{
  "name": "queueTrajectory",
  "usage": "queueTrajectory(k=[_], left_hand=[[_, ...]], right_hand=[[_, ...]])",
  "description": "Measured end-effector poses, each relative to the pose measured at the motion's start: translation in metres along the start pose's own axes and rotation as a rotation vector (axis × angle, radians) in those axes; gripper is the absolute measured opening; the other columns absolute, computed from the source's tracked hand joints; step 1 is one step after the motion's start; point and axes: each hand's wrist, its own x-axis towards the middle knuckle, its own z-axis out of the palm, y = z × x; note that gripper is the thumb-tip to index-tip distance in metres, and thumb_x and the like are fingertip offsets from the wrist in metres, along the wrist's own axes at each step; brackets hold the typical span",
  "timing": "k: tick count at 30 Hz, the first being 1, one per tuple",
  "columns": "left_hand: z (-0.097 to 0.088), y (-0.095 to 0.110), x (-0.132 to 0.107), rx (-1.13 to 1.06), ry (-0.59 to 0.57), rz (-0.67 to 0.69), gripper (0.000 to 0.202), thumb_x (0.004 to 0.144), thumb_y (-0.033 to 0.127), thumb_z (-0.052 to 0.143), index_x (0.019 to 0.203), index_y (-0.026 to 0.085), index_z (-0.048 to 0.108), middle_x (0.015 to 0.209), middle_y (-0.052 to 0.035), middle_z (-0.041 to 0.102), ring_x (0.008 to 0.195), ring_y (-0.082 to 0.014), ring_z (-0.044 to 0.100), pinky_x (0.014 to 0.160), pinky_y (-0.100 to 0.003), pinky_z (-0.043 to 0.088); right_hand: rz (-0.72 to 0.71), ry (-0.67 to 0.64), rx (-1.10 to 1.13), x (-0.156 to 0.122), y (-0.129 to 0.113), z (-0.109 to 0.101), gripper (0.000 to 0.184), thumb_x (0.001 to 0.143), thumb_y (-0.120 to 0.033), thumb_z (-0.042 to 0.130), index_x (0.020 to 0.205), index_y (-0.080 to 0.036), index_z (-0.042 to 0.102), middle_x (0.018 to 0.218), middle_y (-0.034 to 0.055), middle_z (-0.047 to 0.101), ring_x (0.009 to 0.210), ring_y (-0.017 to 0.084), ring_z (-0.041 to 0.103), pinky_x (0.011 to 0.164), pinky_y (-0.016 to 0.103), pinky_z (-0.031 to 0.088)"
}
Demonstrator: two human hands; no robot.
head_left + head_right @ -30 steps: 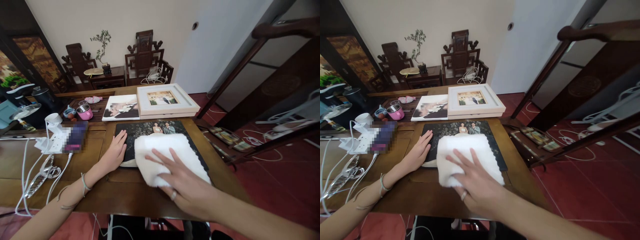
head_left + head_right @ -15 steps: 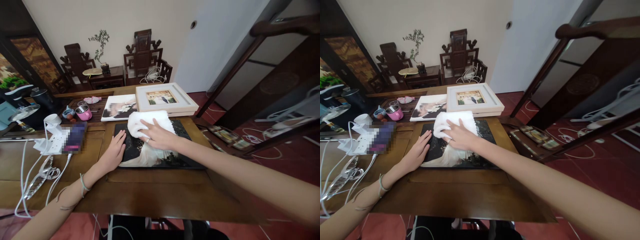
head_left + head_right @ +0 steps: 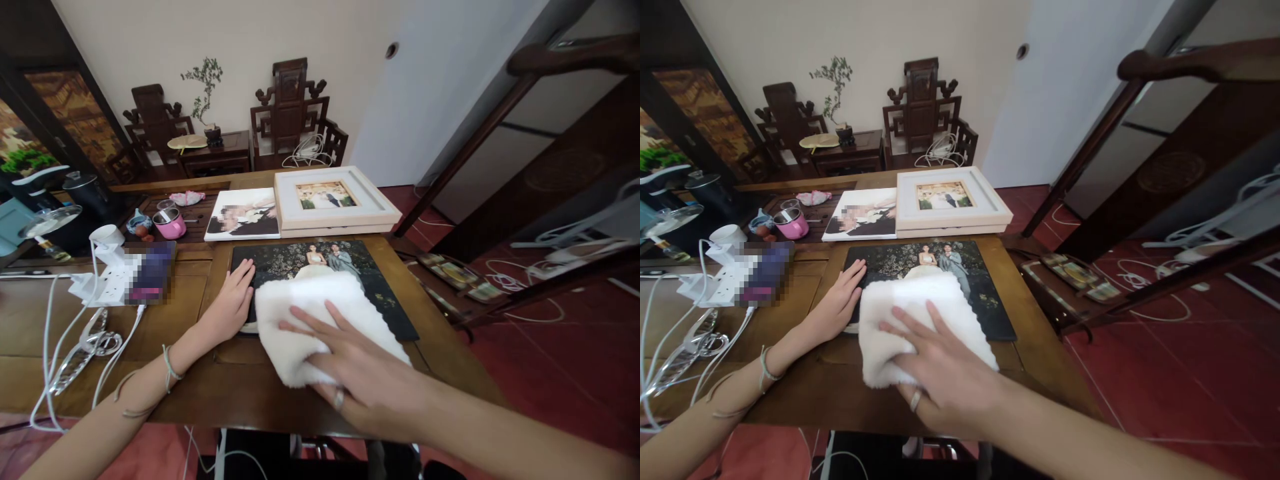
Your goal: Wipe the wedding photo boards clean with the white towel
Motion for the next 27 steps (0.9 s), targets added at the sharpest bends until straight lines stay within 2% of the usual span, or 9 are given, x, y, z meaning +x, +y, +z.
queueTrajectory(k=[7,11,14,18,21,24,27], left_hand=[[0.000,-0.001,-0.001,-0.022,0.014,0.009,0.049,0.096,0.023,0.027,0.145,0.016,0.028,0.154,-0.0142,0.026,0.144,-0.0243,0.017,0.115,-0.052,0.015],[-0.001,0.000,0.000,-0.017,0.009,0.009,0.050,0.097,0.023,0.027,0.146,0.014,0.028,0.154,-0.0153,0.026,0.144,-0.0243,0.017,0.116,-0.051,0.015],[-0.001,-0.001,0.000,-0.014,0.006,0.019,0.050,0.097,0.023,0.027,0.146,0.015,0.027,0.154,-0.0151,0.025,0.145,-0.0238,0.016,0.115,-0.051,0.014],[-0.001,-0.001,0.000,-0.001,-0.002,0.016,0.050,0.097,0.024,0.025,0.146,0.013,0.026,0.154,-0.0165,0.025,0.145,-0.0238,0.016,0.115,-0.052,0.014],[-0.001,-0.001,0.000,-0.003,-0.001,0.009,0.049,0.097,0.023,0.025,0.144,0.012,0.028,0.154,-0.0166,0.025,0.145,-0.0241,0.016,0.115,-0.052,0.014],[-0.001,-0.001,0.001,-0.003,0.003,0.012,0.048,0.097,0.023,0.026,0.144,0.013,0.030,0.154,-0.0162,0.026,0.144,-0.0240,0.017,0.115,-0.052,0.015],[0.000,-0.001,0.000,-0.010,0.013,0.009,0.048,0.097,0.024,0.026,0.144,0.013,0.031,0.154,-0.0160,0.026,0.145,-0.0239,0.017,0.116,-0.051,0.015]], right_hand=[[0.075,0.117,-0.201,0.070,0.059,-0.024,0.037,0.091,-0.019,0.039,0.122,-0.015,0.059,0.146,0.0158,0.041,0.141,0.034,0.020,0.105,0.071,0.017],[0.097,0.097,-0.292,0.091,0.068,-0.028,0.038,0.091,-0.021,0.042,0.124,-0.013,0.058,0.149,0.0158,0.035,0.140,0.038,0.019,0.103,0.072,0.018],[0.091,0.095,-0.333,0.079,0.053,-0.020,0.036,0.088,-0.019,0.047,0.120,-0.012,0.061,0.150,0.0171,0.031,0.140,0.040,0.016,0.104,0.072,0.016],[0.056,0.078,-0.243,0.040,0.018,0.001,0.031,0.084,-0.021,0.052,0.111,-0.019,0.068,0.151,0.0149,0.032,0.140,0.040,0.014,0.104,0.073,0.011],[-0.004,0.072,-0.185,0.011,-0.001,0.014,0.025,0.082,-0.021,0.053,0.099,-0.021,0.071,0.152,0.0122,0.030,0.141,0.039,0.012,0.106,0.072,0.008],[-0.043,0.067,-0.150,-0.003,0.002,0.013,0.025,0.082,-0.018,0.051,0.096,-0.023,0.071,0.152,0.0078,0.031,0.142,0.034,0.013,0.108,0.069,0.008],[0.012,0.072,-0.161,0.004,0.024,0.001,0.027,0.081,-0.017,0.050,0.099,-0.023,0.070,0.151,0.0080,0.033,0.142,0.032,0.016,0.108,0.069,0.009]])
